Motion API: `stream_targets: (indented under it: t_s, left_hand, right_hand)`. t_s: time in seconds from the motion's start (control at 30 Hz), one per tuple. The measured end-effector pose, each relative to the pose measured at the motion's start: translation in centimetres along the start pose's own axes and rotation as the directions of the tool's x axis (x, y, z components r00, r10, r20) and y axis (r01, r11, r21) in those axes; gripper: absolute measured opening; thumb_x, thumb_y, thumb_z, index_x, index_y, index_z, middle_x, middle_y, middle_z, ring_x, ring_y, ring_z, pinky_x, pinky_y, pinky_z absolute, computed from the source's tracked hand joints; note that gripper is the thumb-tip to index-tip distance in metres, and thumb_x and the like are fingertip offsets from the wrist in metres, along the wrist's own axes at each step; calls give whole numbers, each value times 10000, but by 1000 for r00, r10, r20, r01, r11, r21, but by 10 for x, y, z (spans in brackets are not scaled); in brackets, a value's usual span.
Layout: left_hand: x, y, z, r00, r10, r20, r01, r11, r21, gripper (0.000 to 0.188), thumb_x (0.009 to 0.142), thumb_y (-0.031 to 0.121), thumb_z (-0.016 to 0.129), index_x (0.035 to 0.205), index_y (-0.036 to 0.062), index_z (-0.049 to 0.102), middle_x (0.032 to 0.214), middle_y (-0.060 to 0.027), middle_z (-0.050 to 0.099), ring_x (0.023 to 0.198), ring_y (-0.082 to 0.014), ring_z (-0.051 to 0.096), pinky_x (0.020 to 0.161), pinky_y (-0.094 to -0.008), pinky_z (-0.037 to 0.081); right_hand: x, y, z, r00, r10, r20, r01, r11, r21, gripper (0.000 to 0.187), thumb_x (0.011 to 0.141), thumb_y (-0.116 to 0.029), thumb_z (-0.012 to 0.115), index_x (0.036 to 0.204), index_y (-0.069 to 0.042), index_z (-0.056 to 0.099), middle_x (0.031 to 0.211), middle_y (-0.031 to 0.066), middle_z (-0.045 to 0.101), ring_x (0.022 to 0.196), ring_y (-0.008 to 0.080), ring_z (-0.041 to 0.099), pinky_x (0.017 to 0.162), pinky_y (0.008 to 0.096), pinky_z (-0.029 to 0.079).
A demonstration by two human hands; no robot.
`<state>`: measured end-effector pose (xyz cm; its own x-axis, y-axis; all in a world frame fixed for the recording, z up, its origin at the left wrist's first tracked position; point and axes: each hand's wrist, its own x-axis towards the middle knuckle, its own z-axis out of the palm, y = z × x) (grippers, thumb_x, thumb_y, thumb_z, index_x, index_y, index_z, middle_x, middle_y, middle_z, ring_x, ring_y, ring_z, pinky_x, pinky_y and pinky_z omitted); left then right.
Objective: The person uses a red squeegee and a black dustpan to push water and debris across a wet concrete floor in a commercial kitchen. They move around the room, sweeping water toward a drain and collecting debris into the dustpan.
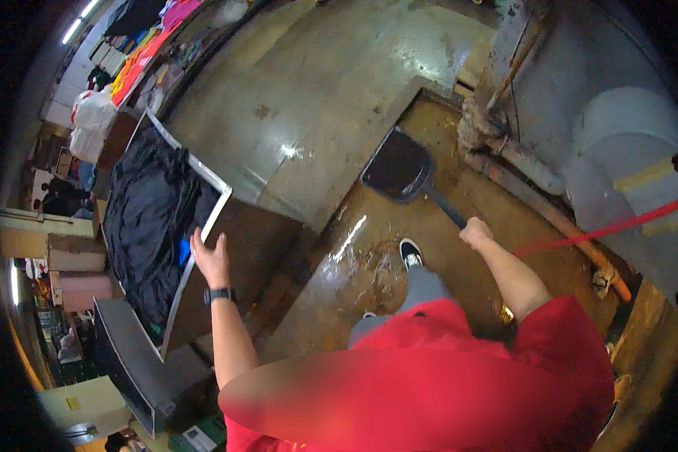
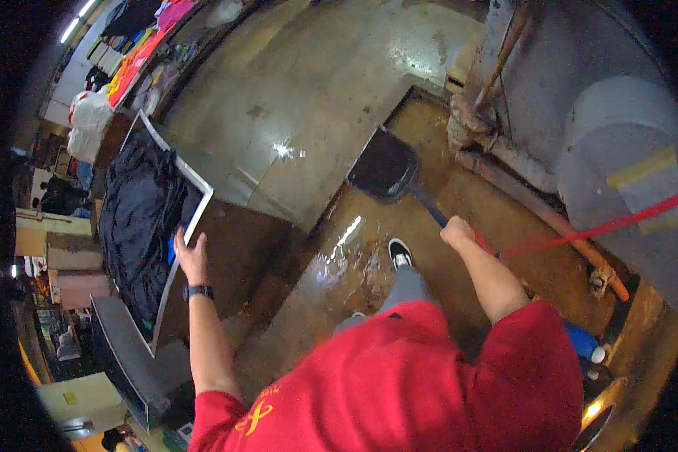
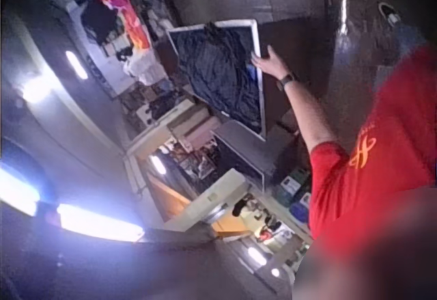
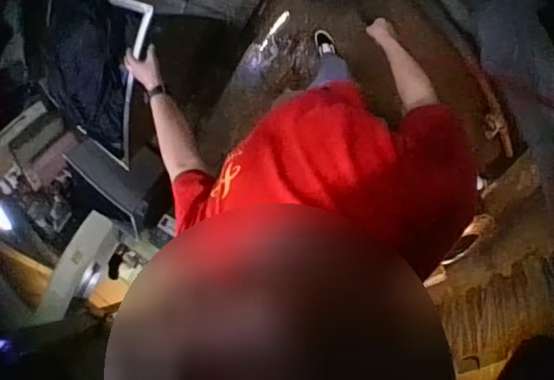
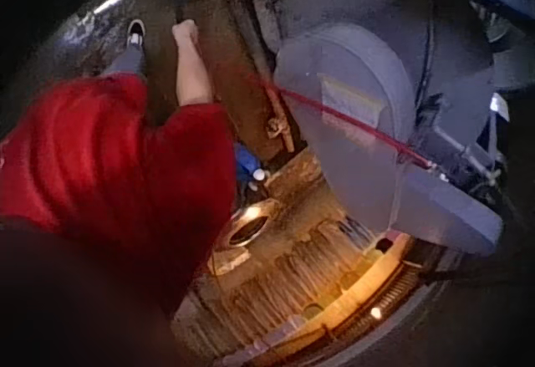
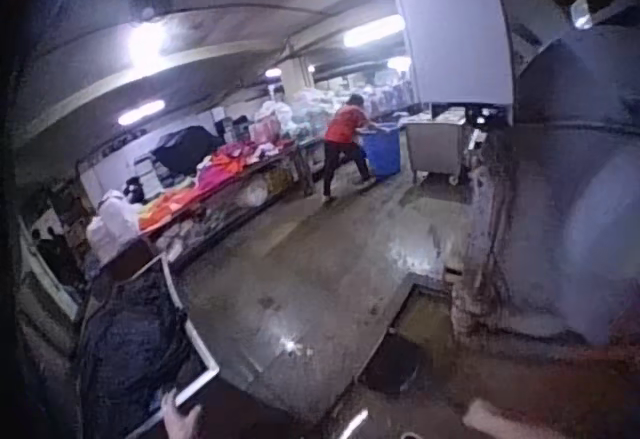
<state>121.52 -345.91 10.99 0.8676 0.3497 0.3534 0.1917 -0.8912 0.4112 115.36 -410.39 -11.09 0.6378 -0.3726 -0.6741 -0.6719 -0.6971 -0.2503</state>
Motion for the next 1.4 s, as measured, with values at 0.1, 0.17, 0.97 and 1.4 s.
stream_targets:
  t_s: [0.1, 0.17, 0.97, 1.4]
  left_hand:
    - [8, 8, 10, 1000, 0, 30, -3, 995, 98, 782, 797, 250, 794, 1438, 4, 421, 1491, -295, 378, 1406, -416, 349, 1152, -485, 285]
    - [13, 17, 25, 998, -20, 52, 13, 993, 118, 806, 805, 249, 791, 1463, 14, 390, 1514, -305, 344, 1419, -442, 311, 1163, -508, 251]
    - [76, 107, 96, 900, -430, 67, 386, 860, 334, 872, 865, 701, 517, 1276, -67, 531, 1376, -242, 518, 1391, -375, 357, 1047, -810, 31]
    - [112, 115, 132, 860, -497, -115, 473, 692, 546, 513, 985, 507, 477, 986, 11, 607, 867, -209, 701, 941, -396, 660, 1075, -704, 222]
  right_hand:
    - [22, -37, -39, 994, -62, 85, 76, 982, -175, 314, 883, -252, 616, 1011, 22, 702, 987, 217, 705, 930, 359, 687, 745, 482, 534]
    - [33, -59, -66, 984, -144, 101, 167, 948, -272, 303, 900, -243, 609, 1001, 29, 698, 989, 223, 699, 924, 349, 685, 732, 479, 535]
    - [193, -204, -139, 960, -198, 197, 279, 671, -687, 268, 953, -247, 574, 870, -14, 678, 785, 147, 653, 687, 284, 614, 590, 440, 466]
    - [290, -281, -230, 941, -203, 272, 325, 308, -894, 321, 1005, -267, 520, 1122, -38, 711, 1162, 173, 693, 1096, 295, 659, 855, 469, 540]
